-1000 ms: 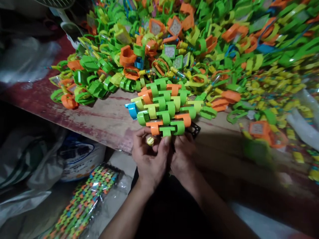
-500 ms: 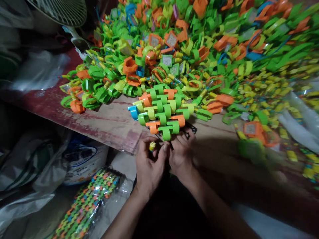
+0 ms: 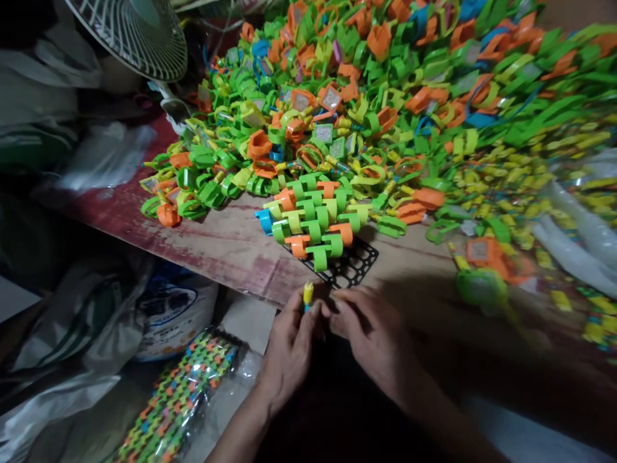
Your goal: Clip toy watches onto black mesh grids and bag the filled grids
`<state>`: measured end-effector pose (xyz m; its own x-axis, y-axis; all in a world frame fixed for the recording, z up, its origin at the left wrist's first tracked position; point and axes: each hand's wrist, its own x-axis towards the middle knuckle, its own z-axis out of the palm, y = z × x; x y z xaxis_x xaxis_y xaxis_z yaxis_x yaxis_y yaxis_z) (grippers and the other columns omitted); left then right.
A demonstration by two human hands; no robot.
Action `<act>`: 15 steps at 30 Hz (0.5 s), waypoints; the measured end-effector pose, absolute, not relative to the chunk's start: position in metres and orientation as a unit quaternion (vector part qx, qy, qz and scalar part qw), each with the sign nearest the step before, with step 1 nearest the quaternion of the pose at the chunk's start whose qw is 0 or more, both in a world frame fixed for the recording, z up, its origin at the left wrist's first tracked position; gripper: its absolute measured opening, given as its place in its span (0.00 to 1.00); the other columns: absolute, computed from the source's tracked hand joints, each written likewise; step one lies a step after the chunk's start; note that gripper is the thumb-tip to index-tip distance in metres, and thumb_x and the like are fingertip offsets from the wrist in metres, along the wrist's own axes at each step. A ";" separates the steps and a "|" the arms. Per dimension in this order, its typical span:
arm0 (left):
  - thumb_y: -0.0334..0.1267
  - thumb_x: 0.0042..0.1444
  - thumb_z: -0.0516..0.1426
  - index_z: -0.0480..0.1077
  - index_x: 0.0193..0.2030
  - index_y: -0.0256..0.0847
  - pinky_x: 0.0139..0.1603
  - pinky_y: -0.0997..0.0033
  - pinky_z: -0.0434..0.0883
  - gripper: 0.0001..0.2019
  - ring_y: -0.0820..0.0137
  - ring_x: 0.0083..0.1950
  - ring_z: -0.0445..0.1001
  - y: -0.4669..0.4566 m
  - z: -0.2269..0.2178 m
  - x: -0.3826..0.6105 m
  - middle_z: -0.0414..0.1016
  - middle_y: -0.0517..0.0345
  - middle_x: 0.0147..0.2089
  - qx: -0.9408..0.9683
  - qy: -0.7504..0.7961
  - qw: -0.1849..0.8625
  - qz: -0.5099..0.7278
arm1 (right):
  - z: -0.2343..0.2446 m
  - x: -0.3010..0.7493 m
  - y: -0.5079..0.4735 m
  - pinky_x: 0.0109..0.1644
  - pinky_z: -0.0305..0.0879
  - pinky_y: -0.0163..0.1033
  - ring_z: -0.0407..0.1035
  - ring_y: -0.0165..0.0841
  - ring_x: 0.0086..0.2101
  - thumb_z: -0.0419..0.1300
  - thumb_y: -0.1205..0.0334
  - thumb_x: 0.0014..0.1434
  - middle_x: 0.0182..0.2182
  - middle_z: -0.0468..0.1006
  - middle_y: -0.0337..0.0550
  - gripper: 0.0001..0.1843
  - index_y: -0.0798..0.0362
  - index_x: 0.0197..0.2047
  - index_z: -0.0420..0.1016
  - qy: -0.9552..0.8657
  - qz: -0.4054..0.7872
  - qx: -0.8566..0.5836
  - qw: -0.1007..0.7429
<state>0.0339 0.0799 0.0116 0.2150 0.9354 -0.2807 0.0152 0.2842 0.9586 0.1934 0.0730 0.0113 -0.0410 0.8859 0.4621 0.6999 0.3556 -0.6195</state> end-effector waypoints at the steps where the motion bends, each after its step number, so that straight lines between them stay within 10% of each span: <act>1: 0.45 0.63 0.55 0.65 0.57 0.43 0.31 0.76 0.65 0.17 0.74 0.31 0.66 0.075 0.010 0.034 0.70 0.59 0.36 0.452 0.502 0.641 0.366 | 0.010 0.199 0.070 0.41 0.69 0.37 0.74 0.32 0.33 0.54 0.71 0.64 0.32 0.79 0.42 0.07 0.53 0.40 0.72 -0.706 0.105 -0.568 0.409; 10: 0.38 0.49 0.63 0.63 0.32 0.41 0.30 0.75 0.64 0.11 0.75 0.27 0.65 0.059 -0.001 0.020 0.71 0.60 0.33 0.229 0.474 0.729 0.438 | 0.006 0.224 0.038 0.35 0.72 0.32 0.76 0.30 0.29 0.52 0.72 0.63 0.28 0.79 0.40 0.10 0.52 0.39 0.74 -0.716 0.198 -0.570 0.350; 15: 0.43 0.52 0.63 0.68 0.40 0.39 0.25 0.77 0.62 0.13 0.77 0.24 0.63 0.053 -0.018 0.007 0.72 0.62 0.29 0.298 0.576 0.668 0.365 | -0.024 0.193 -0.004 0.39 0.76 0.41 0.79 0.37 0.34 0.48 0.81 0.53 0.56 0.73 0.58 0.31 0.57 0.58 0.71 -0.772 0.281 -0.557 0.124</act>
<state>0.0068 0.0528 -0.0177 0.0702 0.8313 -0.5514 -0.1440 0.5554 0.8190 0.1928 -0.0038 -0.0239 -0.3487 0.9294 -0.1208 0.7895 0.2218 -0.5723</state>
